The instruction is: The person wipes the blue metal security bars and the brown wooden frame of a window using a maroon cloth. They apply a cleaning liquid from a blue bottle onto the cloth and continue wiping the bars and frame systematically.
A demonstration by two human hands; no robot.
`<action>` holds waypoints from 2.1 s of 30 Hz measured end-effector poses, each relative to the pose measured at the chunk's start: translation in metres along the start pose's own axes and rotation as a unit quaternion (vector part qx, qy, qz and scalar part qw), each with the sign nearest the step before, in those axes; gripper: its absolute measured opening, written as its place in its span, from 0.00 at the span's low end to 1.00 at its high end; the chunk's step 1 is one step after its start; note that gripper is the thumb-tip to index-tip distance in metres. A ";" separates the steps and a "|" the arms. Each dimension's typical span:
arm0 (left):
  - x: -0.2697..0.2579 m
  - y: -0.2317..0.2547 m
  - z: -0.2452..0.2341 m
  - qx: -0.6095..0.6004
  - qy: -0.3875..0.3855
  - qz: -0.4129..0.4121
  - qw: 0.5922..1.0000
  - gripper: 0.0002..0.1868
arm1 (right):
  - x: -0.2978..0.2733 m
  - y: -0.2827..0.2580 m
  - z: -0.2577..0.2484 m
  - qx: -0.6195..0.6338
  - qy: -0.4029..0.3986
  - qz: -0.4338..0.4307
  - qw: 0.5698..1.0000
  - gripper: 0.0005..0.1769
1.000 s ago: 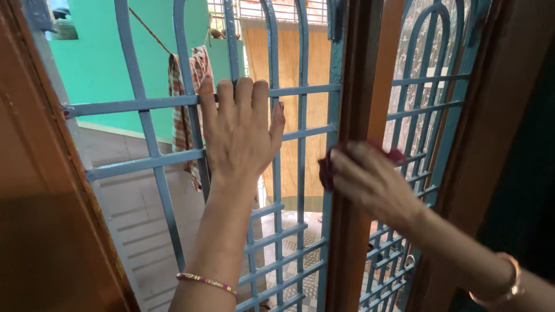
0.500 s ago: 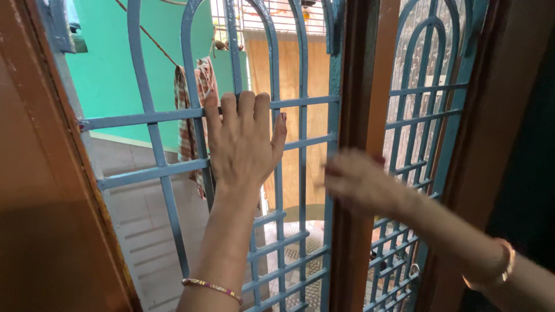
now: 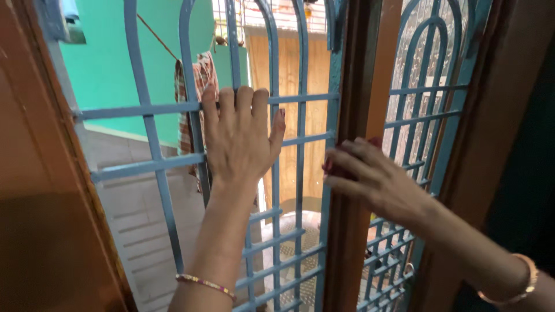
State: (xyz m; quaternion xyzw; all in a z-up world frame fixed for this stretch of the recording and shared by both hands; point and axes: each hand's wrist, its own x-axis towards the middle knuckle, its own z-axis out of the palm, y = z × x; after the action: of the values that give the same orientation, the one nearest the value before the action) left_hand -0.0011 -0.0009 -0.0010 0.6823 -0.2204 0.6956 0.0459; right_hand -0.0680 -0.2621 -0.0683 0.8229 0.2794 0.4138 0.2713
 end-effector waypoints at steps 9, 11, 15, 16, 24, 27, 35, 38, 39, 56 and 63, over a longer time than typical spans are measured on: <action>-0.003 -0.001 -0.004 0.003 0.006 0.009 1.000 0.21 | -0.002 -0.033 0.006 -0.028 -0.194 -0.126 0.973 0.60; -0.003 0.000 -0.005 0.017 -0.008 0.009 1.000 0.22 | 0.012 -0.005 -0.006 -0.067 -0.162 -0.085 0.981 0.63; -0.013 0.003 0.003 0.037 -0.044 -0.008 0.998 0.30 | 0.013 0.018 0.004 -0.070 -0.086 0.085 0.990 0.66; -0.018 0.003 0.007 0.047 -0.038 -0.005 0.998 0.32 | 0.009 0.013 0.016 -0.071 -0.109 0.126 0.983 0.67; -0.170 0.051 0.022 -0.066 -0.104 -0.085 0.989 0.42 | -0.080 -0.097 0.089 0.061 -0.028 -0.057 0.996 0.71; -0.251 0.090 0.022 -0.128 -0.140 -0.060 0.980 0.42 | -0.079 -0.074 0.094 0.003 -0.121 -0.081 0.989 0.67; -0.331 0.097 0.041 0.070 -0.128 -0.035 0.989 0.39 | -0.094 -0.106 0.145 0.011 -0.014 0.115 0.993 0.51; -0.332 0.096 0.046 0.085 -0.138 -0.028 0.986 0.40 | -0.126 -0.174 0.168 0.036 -0.052 0.062 0.996 0.52; -0.334 0.096 0.045 0.086 -0.143 -0.027 0.986 0.40 | -0.135 -0.188 0.170 0.048 -0.075 0.037 0.995 0.54; -0.344 0.094 0.049 0.082 -0.147 -0.021 0.986 0.36 | -0.186 -0.254 0.209 0.159 -0.049 0.037 0.985 0.44; -0.346 0.094 0.049 0.082 -0.129 -0.021 0.988 0.32 | -0.183 -0.207 0.211 0.000 0.074 0.080 0.994 0.50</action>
State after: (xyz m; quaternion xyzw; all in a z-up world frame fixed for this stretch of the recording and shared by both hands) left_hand 0.0321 -0.0217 -0.3608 0.7726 -0.1521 0.6159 -0.0241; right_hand -0.0327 -0.2881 -0.4129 0.8098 0.2317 0.4941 0.2155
